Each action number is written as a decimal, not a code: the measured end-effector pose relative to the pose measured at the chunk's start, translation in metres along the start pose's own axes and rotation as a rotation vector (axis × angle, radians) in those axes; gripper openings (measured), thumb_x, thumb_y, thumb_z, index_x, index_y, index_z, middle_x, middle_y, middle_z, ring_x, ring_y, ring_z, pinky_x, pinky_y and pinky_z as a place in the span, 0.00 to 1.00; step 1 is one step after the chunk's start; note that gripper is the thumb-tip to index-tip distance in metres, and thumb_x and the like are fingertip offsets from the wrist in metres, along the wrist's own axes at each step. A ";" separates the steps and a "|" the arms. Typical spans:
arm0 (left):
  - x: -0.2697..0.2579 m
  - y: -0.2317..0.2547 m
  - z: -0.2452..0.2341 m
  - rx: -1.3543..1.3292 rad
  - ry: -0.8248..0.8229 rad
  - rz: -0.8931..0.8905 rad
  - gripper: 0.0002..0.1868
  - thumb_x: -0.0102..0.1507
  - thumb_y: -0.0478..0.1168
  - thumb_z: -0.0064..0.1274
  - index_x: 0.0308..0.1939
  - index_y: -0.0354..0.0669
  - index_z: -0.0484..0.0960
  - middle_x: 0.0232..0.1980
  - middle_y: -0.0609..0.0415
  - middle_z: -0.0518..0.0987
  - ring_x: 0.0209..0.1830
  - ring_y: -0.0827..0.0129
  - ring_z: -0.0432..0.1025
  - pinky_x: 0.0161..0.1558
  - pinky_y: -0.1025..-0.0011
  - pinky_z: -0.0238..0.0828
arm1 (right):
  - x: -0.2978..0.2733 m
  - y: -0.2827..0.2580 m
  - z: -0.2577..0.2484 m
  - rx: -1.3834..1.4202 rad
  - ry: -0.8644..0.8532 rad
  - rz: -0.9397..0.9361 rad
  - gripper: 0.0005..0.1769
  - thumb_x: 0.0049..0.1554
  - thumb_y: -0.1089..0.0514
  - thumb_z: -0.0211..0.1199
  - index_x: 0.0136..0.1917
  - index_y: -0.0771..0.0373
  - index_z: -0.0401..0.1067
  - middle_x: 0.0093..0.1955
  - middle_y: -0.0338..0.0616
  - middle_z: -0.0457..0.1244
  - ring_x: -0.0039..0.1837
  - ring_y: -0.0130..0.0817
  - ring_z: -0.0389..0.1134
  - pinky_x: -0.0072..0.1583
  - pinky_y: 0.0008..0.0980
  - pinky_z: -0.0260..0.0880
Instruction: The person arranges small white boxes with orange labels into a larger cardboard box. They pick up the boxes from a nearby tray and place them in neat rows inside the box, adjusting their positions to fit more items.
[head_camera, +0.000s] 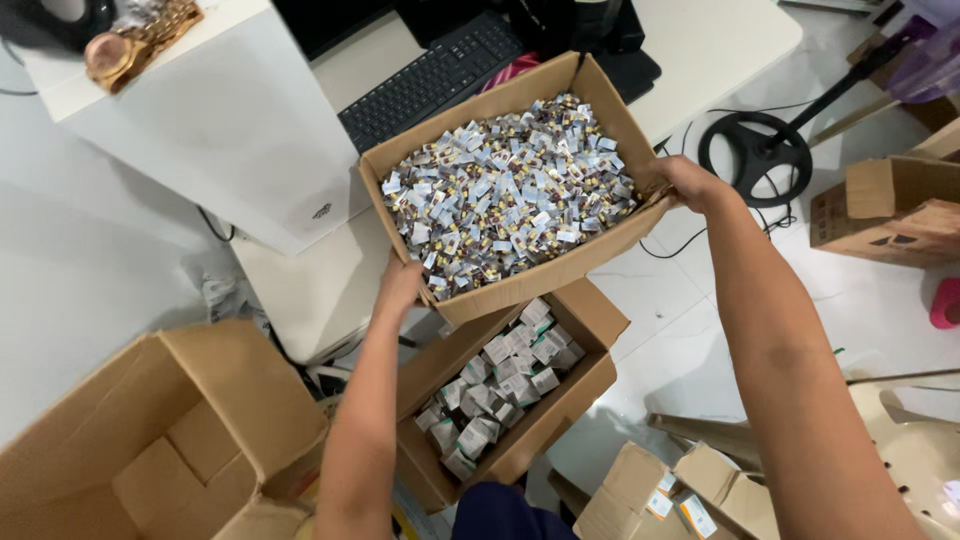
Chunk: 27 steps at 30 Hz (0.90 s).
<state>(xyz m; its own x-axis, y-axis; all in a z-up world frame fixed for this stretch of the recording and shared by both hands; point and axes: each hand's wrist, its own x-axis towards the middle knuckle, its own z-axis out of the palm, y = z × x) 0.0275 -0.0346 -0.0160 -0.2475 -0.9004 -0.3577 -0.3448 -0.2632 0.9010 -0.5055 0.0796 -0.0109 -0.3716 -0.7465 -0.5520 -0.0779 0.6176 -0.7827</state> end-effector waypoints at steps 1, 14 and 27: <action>0.002 -0.004 -0.006 0.180 0.053 0.078 0.30 0.58 0.39 0.48 0.65 0.40 0.70 0.53 0.38 0.81 0.53 0.47 0.77 0.52 0.57 0.74 | 0.002 0.001 0.005 -0.172 0.078 -0.024 0.24 0.56 0.46 0.61 0.56 0.68 0.76 0.51 0.52 0.69 0.51 0.44 0.70 0.54 0.46 0.69; -0.181 -0.024 0.006 0.330 0.138 0.218 0.22 0.57 0.35 0.49 0.55 0.37 0.79 0.44 0.29 0.80 0.50 0.34 0.74 0.51 0.48 0.71 | -0.176 0.071 0.002 -0.977 0.401 -0.536 0.22 0.56 0.44 0.64 0.39 0.68 0.78 0.36 0.63 0.67 0.41 0.61 0.70 0.47 0.53 0.70; -0.511 -0.050 -0.046 0.318 0.350 0.122 0.18 0.57 0.35 0.49 0.51 0.39 0.81 0.39 0.31 0.80 0.42 0.36 0.75 0.41 0.52 0.74 | -0.438 0.079 0.063 -0.775 0.183 -0.760 0.16 0.65 0.53 0.66 0.40 0.68 0.74 0.24 0.54 0.61 0.26 0.46 0.64 0.36 0.40 0.64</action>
<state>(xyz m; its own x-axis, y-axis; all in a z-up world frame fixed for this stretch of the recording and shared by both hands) 0.2133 0.4224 0.1328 -0.0027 -0.9948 -0.1015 -0.6049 -0.0792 0.7923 -0.2911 0.4396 0.1507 -0.1075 -0.9894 0.0979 -0.8803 0.0489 -0.4718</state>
